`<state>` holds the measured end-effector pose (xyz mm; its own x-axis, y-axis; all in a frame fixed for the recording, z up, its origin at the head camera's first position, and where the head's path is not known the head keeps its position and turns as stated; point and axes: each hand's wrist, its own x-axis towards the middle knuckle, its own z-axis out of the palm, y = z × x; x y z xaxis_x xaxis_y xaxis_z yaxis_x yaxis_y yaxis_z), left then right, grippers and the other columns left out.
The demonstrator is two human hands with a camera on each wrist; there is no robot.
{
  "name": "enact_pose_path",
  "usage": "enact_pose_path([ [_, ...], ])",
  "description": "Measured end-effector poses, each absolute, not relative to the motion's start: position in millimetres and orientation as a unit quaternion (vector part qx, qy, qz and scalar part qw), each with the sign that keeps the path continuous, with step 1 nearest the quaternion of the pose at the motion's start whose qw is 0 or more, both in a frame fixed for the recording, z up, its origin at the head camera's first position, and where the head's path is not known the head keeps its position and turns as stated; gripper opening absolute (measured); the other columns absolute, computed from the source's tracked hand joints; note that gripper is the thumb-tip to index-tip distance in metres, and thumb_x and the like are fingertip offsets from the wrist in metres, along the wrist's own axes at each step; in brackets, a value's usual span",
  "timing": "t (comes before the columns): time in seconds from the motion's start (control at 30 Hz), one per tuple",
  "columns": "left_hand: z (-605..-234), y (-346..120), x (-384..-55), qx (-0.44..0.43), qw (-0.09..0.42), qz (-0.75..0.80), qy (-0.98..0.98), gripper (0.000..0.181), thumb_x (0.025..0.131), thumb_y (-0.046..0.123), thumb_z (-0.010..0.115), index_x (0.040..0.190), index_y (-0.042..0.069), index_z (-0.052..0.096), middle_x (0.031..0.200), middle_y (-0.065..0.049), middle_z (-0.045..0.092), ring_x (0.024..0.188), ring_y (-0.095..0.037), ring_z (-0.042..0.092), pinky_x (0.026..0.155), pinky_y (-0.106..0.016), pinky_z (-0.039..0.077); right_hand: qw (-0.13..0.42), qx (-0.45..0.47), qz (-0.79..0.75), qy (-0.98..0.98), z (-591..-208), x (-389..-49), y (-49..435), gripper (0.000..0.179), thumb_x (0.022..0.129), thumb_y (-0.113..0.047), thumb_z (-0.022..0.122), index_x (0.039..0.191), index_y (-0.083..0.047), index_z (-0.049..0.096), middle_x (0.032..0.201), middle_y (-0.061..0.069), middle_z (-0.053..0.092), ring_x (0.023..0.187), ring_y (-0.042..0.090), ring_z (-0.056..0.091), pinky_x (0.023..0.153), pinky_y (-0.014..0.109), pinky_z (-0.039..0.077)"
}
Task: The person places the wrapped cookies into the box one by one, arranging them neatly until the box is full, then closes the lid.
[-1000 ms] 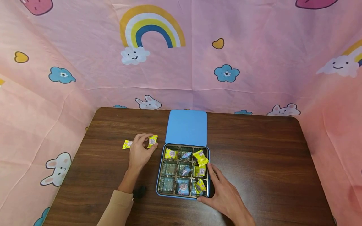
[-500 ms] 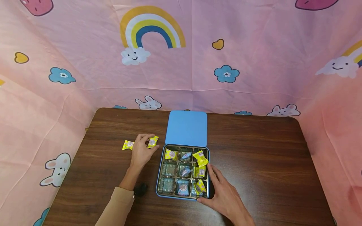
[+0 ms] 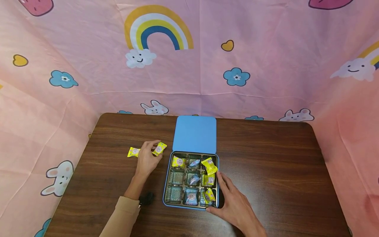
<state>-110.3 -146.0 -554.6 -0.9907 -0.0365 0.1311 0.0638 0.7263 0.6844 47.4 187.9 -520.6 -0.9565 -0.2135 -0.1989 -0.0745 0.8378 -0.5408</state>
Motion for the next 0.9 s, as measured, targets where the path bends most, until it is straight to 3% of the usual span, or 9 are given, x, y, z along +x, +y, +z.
enact_pose_path([
  [0.27, -556.2, -145.5, -112.3, -0.013, 0.077, -0.365, -0.928, 0.052, 0.075, 0.003, 0.083, 0.124, 0.009, 0.068, 0.109, -0.009, 0.063, 0.1, -0.028, 0.061, 0.085, -0.045, 0.05, 0.13, -0.072, -0.278, 0.949, -520.7, 47.5, 187.0, 0.123, 0.066, -0.084, 0.067, 0.161, -0.028, 0.012, 0.156, 0.018, 0.033, 0.125, 0.044, 0.052, 0.078, 0.058, 0.053],
  [0.5, -557.1, -146.4, -114.4, -0.008, 0.074, -0.367, -0.927, 0.049, 0.076, 0.002, 0.08, 0.122, 0.008, 0.067, 0.108, -0.007, 0.065, 0.099, -0.027, 0.06, 0.085, -0.044, 0.05, 0.114, -0.078, -0.276, 0.951, -520.8, 47.4, 187.1, 0.122, 0.067, -0.082, 0.068, 0.161, -0.029, 0.012, 0.156, 0.017, 0.034, 0.121, 0.044, 0.055, 0.069, 0.053, 0.055],
  [0.67, -558.4, -148.2, -116.7, -0.008, 0.074, -0.374, -0.924, 0.049, 0.076, 0.001, 0.079, 0.122, 0.008, 0.065, 0.108, -0.007, 0.066, 0.099, -0.027, 0.063, 0.085, -0.043, 0.052, 0.103, -0.078, -0.276, 0.952, -521.1, 48.6, 187.2, 0.121, 0.067, -0.083, 0.067, 0.161, -0.029, 0.013, 0.156, 0.016, 0.034, 0.118, 0.042, 0.057, 0.069, 0.053, 0.055],
  [0.9, -555.8, -149.6, -117.5, -0.015, 0.091, -0.393, -0.915, 0.048, 0.075, -0.005, 0.076, 0.121, 0.005, 0.065, 0.105, -0.009, 0.069, 0.095, -0.026, 0.066, 0.073, -0.04, 0.056, 0.109, -0.076, -0.277, 0.952, -519.8, 48.9, 187.5, 0.12, 0.067, -0.081, 0.069, 0.161, -0.03, 0.013, 0.157, 0.014, 0.033, 0.119, 0.042, 0.057, 0.069, 0.052, 0.055],
])
